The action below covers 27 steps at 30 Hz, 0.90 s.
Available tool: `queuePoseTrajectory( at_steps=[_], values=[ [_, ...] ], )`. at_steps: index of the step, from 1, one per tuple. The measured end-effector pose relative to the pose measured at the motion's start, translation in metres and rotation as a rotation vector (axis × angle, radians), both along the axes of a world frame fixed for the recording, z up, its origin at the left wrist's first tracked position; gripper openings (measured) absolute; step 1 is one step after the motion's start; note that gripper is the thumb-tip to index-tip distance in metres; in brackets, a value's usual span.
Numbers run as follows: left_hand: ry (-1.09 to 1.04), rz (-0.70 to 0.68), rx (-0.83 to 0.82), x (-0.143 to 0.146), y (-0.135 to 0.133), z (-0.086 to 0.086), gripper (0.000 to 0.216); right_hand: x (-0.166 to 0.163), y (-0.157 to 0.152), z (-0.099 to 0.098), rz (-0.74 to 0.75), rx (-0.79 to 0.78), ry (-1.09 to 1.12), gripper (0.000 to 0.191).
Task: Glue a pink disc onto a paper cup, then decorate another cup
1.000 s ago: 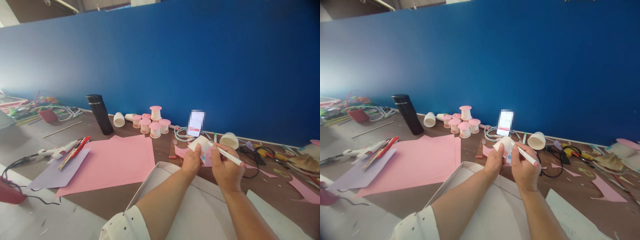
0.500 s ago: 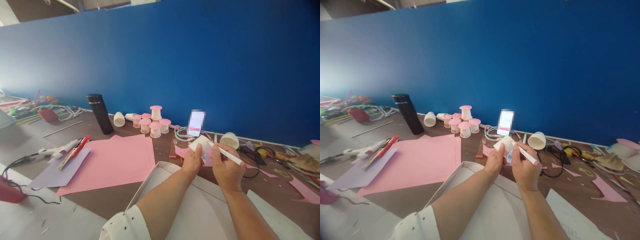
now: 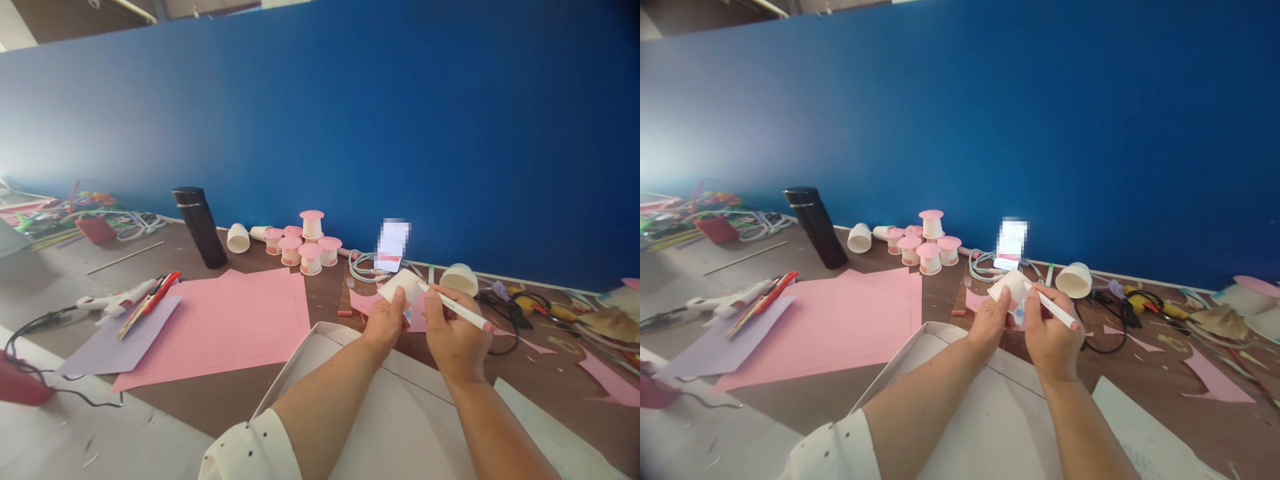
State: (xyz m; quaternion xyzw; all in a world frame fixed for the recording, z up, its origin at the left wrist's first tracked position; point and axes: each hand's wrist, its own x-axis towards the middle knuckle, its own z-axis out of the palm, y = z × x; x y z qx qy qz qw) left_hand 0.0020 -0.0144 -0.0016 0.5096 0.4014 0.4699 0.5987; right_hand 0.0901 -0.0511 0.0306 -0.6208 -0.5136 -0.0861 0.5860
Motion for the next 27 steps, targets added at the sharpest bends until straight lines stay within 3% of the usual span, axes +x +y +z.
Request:
queuePoseTrajectory(
  at_steps=[27],
  values=[
    [-0.031,0.006,-0.027,-0.0006,-0.0015,0.0038,0.064,0.0005,0.0007,-0.0014,0.003,0.003,-0.038,0.025]
  ],
)
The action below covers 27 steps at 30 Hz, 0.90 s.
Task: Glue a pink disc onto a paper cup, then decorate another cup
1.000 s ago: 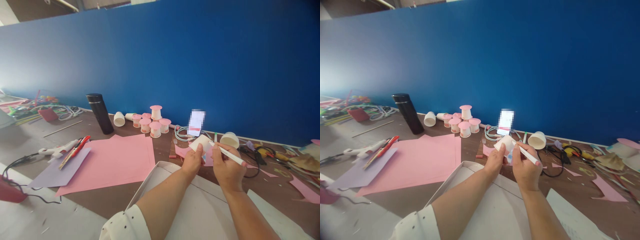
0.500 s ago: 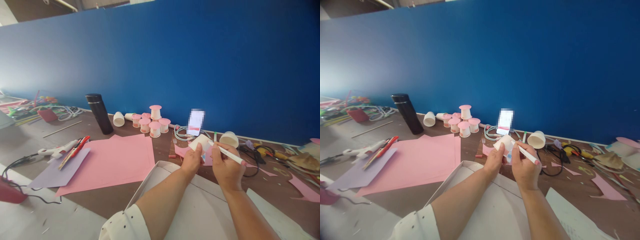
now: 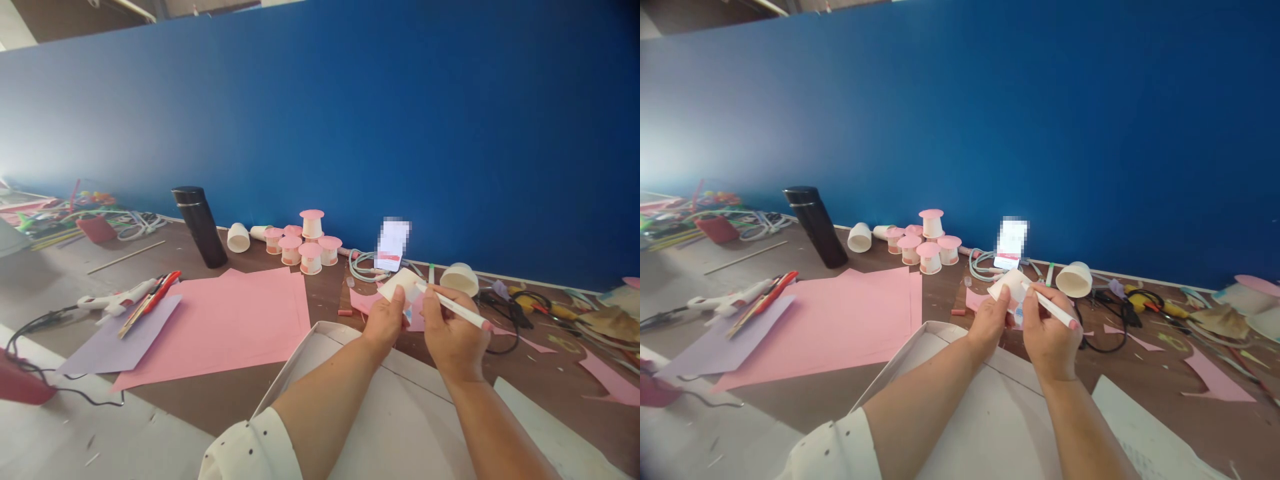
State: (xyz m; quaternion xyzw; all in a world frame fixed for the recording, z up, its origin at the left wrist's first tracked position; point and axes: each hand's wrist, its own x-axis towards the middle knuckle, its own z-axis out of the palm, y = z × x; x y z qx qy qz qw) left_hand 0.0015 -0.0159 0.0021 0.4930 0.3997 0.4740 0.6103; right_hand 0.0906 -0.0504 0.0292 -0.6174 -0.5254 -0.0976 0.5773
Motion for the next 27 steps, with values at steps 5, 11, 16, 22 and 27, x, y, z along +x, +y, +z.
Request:
queuePoseTrajectory(
  at_steps=[5,11,16,22,27],
  values=[
    [0.007,-0.001,-0.009,-0.0008,-0.0005,0.0008,0.065,0.0002,0.0001,-0.0012,0.008,-0.003,-0.002,0.025],
    [0.003,-0.003,-0.022,0.0008,0.0011,-0.0021,0.066,0.0014,0.001,-0.0028,0.007,-0.003,-0.011,0.026],
    [0.014,0.002,-0.032,0.0004,0.0005,0.0001,0.066,0.0014,0.0011,-0.0027,0.012,0.0,-0.021,0.026],
    [-0.03,0.004,-0.008,0.0014,0.0013,-0.0028,0.064,0.0007,0.0011,-0.0029,0.009,0.002,-0.037,0.022],
    [-0.042,0.007,-0.007,0.0025,0.0024,-0.0051,0.064,0.0003,0.001,-0.0033,0.007,-0.004,-0.046,0.021]
  ],
)
